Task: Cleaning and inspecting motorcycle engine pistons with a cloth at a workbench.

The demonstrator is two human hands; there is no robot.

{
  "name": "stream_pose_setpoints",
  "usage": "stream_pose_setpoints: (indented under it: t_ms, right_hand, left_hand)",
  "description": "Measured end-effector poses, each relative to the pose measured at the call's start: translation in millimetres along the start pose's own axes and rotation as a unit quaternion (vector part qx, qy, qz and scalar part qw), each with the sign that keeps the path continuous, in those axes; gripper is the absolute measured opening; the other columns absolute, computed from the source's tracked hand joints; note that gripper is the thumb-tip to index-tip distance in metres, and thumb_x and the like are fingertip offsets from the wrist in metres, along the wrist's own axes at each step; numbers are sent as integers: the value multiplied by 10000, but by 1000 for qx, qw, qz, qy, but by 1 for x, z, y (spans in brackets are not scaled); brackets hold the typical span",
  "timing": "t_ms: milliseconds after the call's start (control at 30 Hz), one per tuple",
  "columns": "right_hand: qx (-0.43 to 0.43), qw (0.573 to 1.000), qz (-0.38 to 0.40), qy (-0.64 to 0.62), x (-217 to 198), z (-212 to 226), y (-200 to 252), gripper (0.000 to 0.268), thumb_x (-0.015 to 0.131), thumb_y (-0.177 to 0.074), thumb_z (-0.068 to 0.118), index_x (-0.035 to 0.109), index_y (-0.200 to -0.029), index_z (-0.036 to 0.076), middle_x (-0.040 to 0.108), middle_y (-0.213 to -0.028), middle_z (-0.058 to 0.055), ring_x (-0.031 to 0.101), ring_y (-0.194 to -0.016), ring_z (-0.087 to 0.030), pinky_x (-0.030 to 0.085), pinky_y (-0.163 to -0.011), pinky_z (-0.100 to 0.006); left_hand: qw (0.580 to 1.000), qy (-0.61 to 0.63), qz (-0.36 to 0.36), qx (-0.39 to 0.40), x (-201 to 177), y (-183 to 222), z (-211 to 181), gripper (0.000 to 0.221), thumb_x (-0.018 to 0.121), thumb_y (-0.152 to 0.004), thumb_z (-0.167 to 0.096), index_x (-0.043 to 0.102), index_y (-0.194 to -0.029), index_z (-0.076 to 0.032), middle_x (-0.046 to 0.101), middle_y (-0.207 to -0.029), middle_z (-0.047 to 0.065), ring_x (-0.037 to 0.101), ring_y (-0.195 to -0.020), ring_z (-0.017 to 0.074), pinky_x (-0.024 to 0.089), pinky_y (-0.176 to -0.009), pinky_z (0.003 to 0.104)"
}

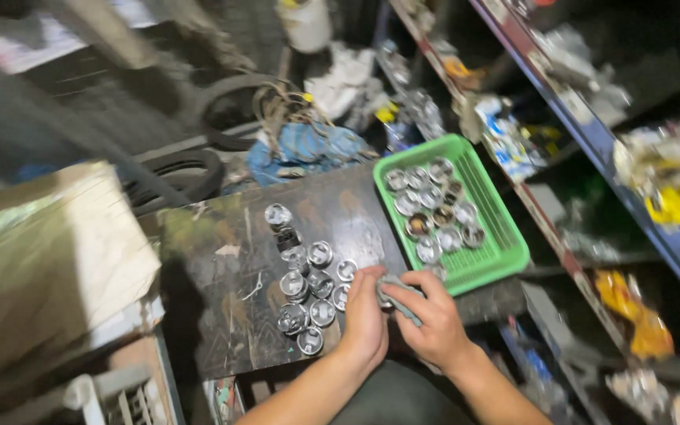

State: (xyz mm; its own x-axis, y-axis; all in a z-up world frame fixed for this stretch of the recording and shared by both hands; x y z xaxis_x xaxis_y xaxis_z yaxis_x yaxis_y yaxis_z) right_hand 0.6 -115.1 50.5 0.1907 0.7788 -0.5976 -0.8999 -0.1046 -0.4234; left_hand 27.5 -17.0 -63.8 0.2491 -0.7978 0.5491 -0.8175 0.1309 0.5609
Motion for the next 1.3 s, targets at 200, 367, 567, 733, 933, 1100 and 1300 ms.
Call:
stream_pose_setpoints:
  t_ms: [200,367,567,733,933,1100,1300]
  right_hand:
    - [23,998,0,-54,-20,-21,-22,382,643,-734,-70,757,-1090,13,650,-1090,-115,613,-825,-202,517,-688,-266]
    - [29,994,12,-108,-20,-33,-14,411,612,-726,-84,767,-1090,29,653,-1061,-109,625,-883,-217,519,-764,-283]
    - [-70,976,106,-177,-13,-30,-5,429,609,-717,-70,757,-1110,19,650,-1113,-129,635,-871,-213,552,-729,-270]
    - [-11,989,69,-134,-22,-54,-23,397,632,-727,-56,775,-1083,46,643,-1088,-93,622,-942,-231,519,-840,-293]
    - [-12,987,68,-147,-38,-31,-12,413,607,-717,-73,767,-1086,22,660,-1100,-108,614,-852,-202,503,-724,-263]
    - [-100,987,101,-73,-16,2,-27,415,667,-721,2,743,-1128,29,643,-1138,-147,652,-948,-272,547,-828,-328]
    - [3,999,19,-31,-12,-19,-39,418,657,-726,-39,749,-1130,17,631,-1143,-130,622,-975,-257,520,-839,-311]
  left_hand:
    - [993,112,-33,3,8,9,9,194,516,-1006,-172,668,-1043,-59,662,-1062,82,558,-900,180,419,-709,306]
    - [986,144,-76,49,13,22,2,294,528,-1034,-302,563,-1155,-37,575,-1073,122,526,-929,196,439,-804,334]
    - [976,120,-143,111,9,35,12,354,550,-1028,-318,581,-1117,22,574,-1060,143,508,-983,190,428,-916,337]
    - [972,152,-105,144,19,30,5,270,530,-1061,-275,569,-1083,-9,573,-970,119,550,-830,183,501,-732,341]
    - [977,147,-73,136,13,22,17,313,481,-1070,-318,578,-1115,-25,550,-1032,112,512,-927,189,439,-870,328]
    - [987,69,-50,136,9,8,-10,334,450,-1076,-303,603,-1113,-9,566,-1025,108,493,-945,175,401,-898,315]
    - [989,124,-1,78,5,-8,-24,268,476,-1075,-258,601,-1114,-24,581,-1025,120,524,-882,189,464,-750,337]
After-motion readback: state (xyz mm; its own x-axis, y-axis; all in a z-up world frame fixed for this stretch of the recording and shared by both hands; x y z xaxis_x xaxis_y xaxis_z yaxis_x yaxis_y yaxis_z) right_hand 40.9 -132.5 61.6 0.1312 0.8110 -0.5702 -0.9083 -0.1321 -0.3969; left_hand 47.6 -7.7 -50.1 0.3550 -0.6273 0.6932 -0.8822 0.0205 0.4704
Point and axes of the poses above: each hand's wrist, its own y-axis away from the middle knuckle, its own x-axis out of the palm, z = x × y, the point moved 8 cm from there along -y, towards the middle knuckle
